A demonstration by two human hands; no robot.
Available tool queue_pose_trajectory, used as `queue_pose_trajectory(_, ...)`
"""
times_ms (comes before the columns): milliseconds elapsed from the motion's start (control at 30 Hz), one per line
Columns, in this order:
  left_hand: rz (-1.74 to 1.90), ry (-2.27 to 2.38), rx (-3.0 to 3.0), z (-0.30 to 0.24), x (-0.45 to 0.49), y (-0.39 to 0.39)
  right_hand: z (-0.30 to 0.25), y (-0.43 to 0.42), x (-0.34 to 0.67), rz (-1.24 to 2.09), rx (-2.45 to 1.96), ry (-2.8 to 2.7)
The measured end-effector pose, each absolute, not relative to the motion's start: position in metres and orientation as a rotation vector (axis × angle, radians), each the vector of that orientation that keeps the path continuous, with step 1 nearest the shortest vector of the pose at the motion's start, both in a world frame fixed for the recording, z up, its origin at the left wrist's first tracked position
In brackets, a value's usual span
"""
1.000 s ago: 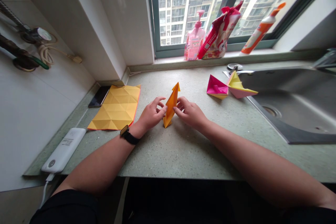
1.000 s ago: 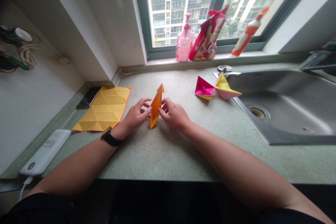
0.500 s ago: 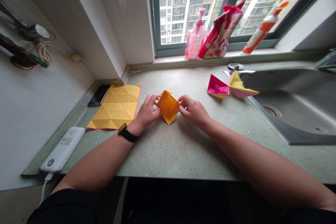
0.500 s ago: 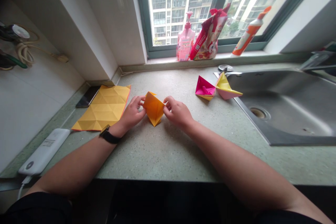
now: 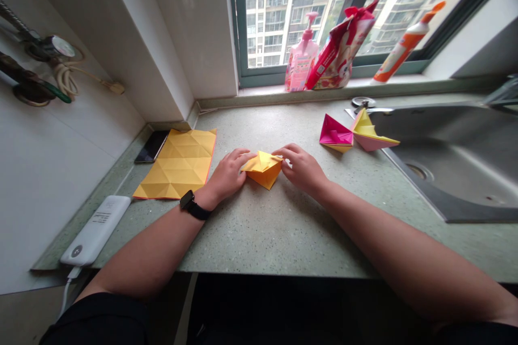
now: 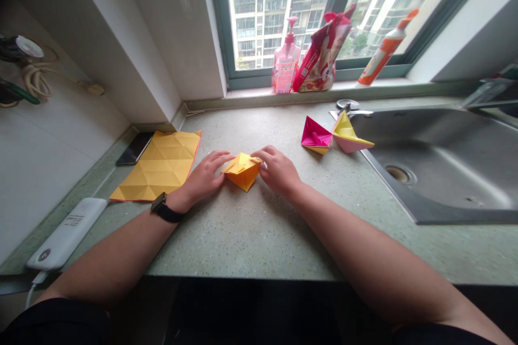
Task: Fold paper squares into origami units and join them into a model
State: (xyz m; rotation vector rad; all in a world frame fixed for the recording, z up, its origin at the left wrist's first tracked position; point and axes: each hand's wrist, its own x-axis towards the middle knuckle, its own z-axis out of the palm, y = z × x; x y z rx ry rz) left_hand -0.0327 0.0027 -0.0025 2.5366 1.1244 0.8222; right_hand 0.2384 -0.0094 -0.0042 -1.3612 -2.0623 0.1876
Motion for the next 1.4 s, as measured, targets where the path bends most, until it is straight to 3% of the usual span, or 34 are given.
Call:
queue_pose_trajectory(333,0.549,1.041,2.697,-0.004,-0.032,0.001,-0.008,-0.002,0.245,0.175,-1.422,-2.285)
queue_pose_trajectory(800,0.520,1.096,2.685,0.001,-0.026,-0.009,0.004,-0.015,0.232,0.239,-1.292,-2.439)
queue_pose_trajectory(1400,0.079,1.140,2.649,-0.006,-0.027,0.002,-0.015,-0.020,0.230,0.138,-1.387,-2.581)
